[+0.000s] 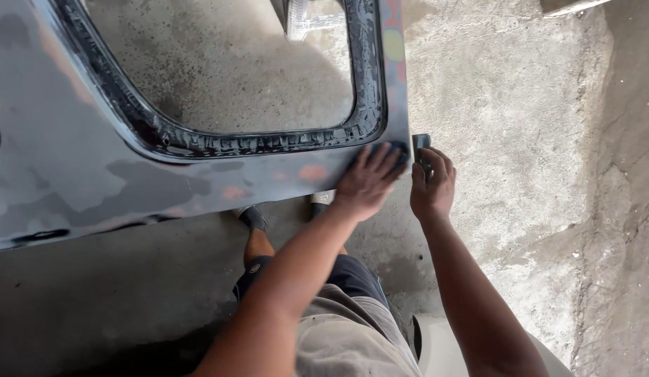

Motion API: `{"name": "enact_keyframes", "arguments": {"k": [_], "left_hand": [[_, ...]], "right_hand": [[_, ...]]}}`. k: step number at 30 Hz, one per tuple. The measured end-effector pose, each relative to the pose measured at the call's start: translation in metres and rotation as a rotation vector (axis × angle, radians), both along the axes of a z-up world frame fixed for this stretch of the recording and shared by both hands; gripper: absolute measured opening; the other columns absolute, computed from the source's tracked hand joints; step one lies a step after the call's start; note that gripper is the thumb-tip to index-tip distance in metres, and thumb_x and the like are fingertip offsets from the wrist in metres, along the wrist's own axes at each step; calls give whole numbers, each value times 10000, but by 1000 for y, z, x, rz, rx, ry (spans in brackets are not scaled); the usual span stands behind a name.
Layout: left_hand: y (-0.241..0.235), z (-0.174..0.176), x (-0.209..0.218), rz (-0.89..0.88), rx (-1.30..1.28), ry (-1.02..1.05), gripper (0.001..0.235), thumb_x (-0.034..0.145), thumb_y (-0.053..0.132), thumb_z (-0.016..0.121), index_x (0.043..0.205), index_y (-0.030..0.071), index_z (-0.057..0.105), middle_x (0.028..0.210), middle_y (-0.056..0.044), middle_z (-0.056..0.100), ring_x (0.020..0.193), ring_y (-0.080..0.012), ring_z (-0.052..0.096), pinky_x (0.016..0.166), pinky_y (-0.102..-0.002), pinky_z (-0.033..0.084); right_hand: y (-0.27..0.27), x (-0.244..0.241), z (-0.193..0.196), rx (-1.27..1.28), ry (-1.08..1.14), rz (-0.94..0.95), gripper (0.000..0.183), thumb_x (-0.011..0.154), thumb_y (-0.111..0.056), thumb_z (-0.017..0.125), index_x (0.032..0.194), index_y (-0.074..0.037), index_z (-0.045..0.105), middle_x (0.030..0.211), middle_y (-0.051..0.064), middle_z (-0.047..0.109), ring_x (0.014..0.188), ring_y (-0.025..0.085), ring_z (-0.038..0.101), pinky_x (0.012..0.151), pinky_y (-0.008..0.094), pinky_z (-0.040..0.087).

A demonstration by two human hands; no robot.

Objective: The person sands a car door panel using a sanding block and a blue cloth. They work on the flat surface and the edges around the window frame, occasionally dipping the cloth into a green bucket of water to wipe the surface.

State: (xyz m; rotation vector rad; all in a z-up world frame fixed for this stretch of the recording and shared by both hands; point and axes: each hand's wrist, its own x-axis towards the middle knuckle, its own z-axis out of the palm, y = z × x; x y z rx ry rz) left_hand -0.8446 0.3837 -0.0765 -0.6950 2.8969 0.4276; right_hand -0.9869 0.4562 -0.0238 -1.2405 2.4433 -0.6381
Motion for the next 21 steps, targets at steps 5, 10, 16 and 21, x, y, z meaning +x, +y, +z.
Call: {"name": "enact_keyframes", "arguments": {"k": [5, 10, 16, 21], "left_hand": [[-43, 60, 169, 356, -22, 176, 646, 973, 396, 583, 1552, 160, 423, 1596, -167, 388, 1480, -390, 336, 1162, -638, 248], [-76, 63, 331, 779, -197, 66, 686, 1053, 514, 519, 1632, 159, 421, 1631, -236, 387, 1531, -456, 293, 1173, -709, 189], [-91, 82, 350, 1056, -143, 38, 706, 1084, 498, 528, 1672, 149, 353, 1699, -242, 279, 1564, -465, 206, 1218, -686, 128], [-94, 82, 349, 1058, -120, 12, 732, 1065, 502, 550, 1672, 152, 341, 1692, -235, 257, 1562, -461, 187, 1220, -678, 121]], "right_hand": [[-19, 25, -22, -6, 21, 76, 374, 943, -128, 685, 1312, -121, 627, 1377, 114, 593, 1241, 349, 540, 1040, 457, 475], [-45, 99, -8, -58, 64, 93, 386, 935, -115, 665, 1317, -108, 614, 1358, 129, 621, 1210, 360, 562, 1015, 451, 468], [-70, 253, 33, -33, -103, 696, 423, 916, -103, 616, 1335, -153, 593, 1386, 110, 594, 1182, 340, 574, 997, 472, 448], [-34, 184, -61, -43, 64, 646, 536, 872, -95, 579, 1405, -147, 574, 1443, 114, 549, 1292, 353, 535, 1064, 489, 438]]}}
